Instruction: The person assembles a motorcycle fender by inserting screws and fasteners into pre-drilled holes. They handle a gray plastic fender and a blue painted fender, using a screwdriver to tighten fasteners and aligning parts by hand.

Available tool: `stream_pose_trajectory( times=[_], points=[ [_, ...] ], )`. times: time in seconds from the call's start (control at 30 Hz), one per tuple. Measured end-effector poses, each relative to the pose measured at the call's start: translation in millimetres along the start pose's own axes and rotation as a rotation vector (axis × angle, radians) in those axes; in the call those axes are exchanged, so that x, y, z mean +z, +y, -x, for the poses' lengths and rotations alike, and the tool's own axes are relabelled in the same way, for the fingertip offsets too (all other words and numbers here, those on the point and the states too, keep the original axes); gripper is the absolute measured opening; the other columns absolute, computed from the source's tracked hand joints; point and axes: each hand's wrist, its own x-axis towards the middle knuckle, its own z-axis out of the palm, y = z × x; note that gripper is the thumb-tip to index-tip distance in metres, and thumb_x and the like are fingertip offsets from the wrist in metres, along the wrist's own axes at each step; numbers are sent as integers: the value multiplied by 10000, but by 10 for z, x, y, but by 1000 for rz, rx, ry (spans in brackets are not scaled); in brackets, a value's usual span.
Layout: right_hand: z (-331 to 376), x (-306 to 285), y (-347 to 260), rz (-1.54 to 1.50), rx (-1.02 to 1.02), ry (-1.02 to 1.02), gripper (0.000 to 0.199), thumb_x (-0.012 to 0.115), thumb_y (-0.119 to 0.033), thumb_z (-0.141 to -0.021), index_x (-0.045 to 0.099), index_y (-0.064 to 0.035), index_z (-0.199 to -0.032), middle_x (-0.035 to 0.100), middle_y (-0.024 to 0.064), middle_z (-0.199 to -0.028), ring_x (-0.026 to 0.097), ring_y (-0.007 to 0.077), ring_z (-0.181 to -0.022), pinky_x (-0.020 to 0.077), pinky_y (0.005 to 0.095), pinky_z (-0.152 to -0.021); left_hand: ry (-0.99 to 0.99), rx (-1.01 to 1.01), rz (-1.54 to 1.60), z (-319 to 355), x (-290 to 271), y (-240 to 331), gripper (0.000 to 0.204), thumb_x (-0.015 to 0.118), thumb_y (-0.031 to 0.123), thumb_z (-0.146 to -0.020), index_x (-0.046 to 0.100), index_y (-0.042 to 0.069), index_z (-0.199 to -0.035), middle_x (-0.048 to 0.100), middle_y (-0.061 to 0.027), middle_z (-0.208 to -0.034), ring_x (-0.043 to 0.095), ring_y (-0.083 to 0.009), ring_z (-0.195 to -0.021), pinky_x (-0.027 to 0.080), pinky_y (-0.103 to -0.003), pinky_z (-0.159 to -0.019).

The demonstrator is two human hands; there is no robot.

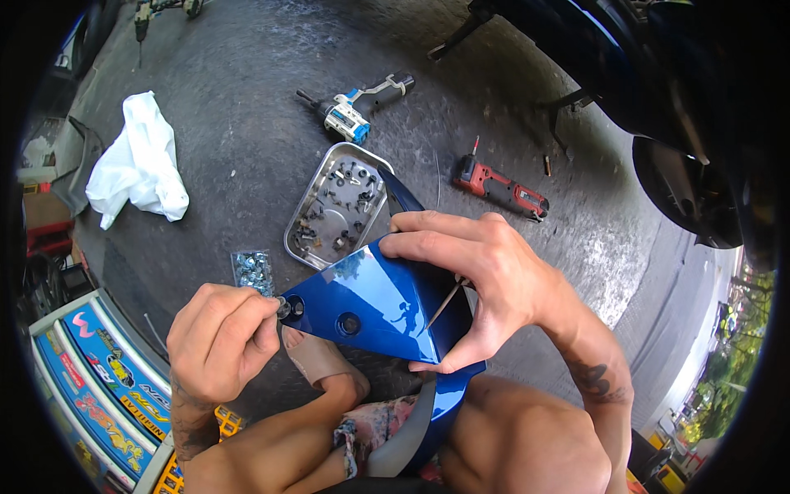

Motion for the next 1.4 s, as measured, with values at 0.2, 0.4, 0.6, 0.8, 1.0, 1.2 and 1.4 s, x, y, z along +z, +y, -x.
stream_pose_trajectory(
  times=[0.2,0.4,0.6,0.8,1.0,1.2,1.4],
  points=[
    [-28,25,55,4,-54,29,971,993,-518,-490,715,-2,-1264,703,264,-1262,777,327,-877,624,341,-664,44,-80,40,73,83,-35,240,793,-41,-803,716,-46,-1030,669,-137,-939,679,-261,-752,574,-341,-609],
    [-13,-10,28,-26,-28,12,912,974,-455,-535,688,-20,-1285,700,220,-1273,764,384,-930,636,388,-767,74,-107,68,102,142,-21,213,782,-39,-817,723,-30,-1022,669,-125,-938,674,-259,-758,566,-339,-608],
    [-11,-1,45,-14,-44,21,925,975,-483,-528,698,-12,-1274,703,238,-1261,770,373,-909,637,384,-747,92,-112,90,109,172,-31,200,777,-47,-818,721,-25,-1008,671,-121,-931,674,-258,-755,564,-337,-609],
    [-5,4,43,1,-55,30,942,978,-508,-511,708,-1,-1258,704,254,-1247,773,361,-898,637,382,-732,85,-137,164,119,154,-59,233,773,-72,-800,722,-19,-1021,687,-123,-957,679,-260,-781,570,-335,-634],
    [1,-36,0,-2,-57,24,914,977,-450,-530,689,-13,-1279,692,238,-1262,759,384,-910,630,392,-744,79,-160,227,126,78,1,321,836,-30,-765,736,14,-1068,704,-111,-1003,695,-257,-824,580,-346,-682],
    [-12,-49,-20,11,-43,2,927,982,-453,-519,692,-6,-1278,688,263,-1255,762,396,-918,634,393,-737,84,-139,230,128,81,8,394,910,29,-733,733,26,-1085,708,-100,-1015,705,-252,-839,584,-342,-700],
    [13,-61,-31,19,-39,14,928,978,-466,-517,696,-4,-1271,690,262,-1261,764,394,-919,635,388,-735,103,-191,334,140,94,-2,380,909,-1,-751,733,34,-1086,727,-120,-1021,719,-240,-834,583,-321,-677]
  ],
)
